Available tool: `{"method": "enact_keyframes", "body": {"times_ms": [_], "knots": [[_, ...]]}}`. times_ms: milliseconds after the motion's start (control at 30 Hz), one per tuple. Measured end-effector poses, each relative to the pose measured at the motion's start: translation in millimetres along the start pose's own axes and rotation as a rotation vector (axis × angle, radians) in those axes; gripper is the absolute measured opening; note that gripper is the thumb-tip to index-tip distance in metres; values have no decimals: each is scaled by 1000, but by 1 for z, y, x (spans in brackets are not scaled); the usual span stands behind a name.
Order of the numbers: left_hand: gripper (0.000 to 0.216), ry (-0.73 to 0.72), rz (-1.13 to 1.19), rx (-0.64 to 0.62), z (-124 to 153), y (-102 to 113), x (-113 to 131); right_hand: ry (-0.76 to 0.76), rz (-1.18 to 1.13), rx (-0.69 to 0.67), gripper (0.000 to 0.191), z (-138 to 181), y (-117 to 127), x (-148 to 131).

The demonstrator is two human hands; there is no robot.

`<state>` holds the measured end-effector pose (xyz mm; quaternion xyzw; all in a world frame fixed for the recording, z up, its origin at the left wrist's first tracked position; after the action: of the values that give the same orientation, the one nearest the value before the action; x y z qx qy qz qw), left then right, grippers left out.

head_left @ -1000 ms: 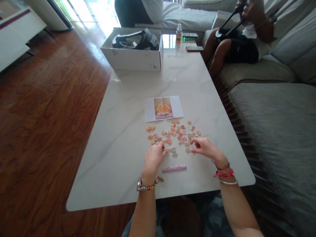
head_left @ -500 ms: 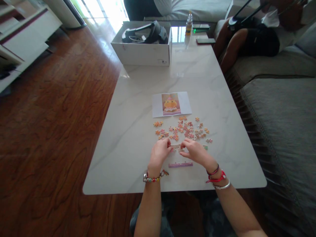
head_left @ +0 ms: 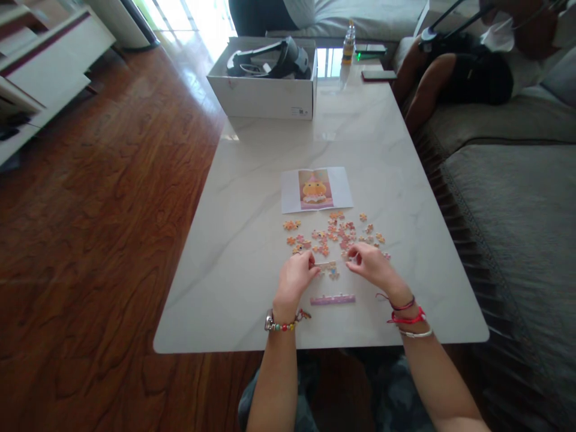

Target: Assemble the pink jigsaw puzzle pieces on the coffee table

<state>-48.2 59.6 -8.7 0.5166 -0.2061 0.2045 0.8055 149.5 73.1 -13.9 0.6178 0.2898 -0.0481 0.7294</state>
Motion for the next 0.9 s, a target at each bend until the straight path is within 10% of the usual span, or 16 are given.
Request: {"method": "enact_keyframes", "body": {"times_ms": [267,567,900], "knots": [[9,37,-23,2,-3,-1,1,-6,-23,-184,14,12,11,37],[6,34,-20,-1,-5,-1,1,-44,6,79,5,2,9,26],[6,14,-7,9,-5,-2,0,-15,121,5,4,-11,-12,2]]}}
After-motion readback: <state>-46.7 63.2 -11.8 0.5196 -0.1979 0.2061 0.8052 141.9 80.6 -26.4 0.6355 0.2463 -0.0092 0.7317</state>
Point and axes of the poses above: each hand's wrist, its own z-axis away from the middle knuckle, its own y-axis out of the back of the hand, x = y × z, the point moved 1 cm from there along -z, towards the middle knuckle, and after that the axes turned 5 degrees about z, right-handed, at the moved point
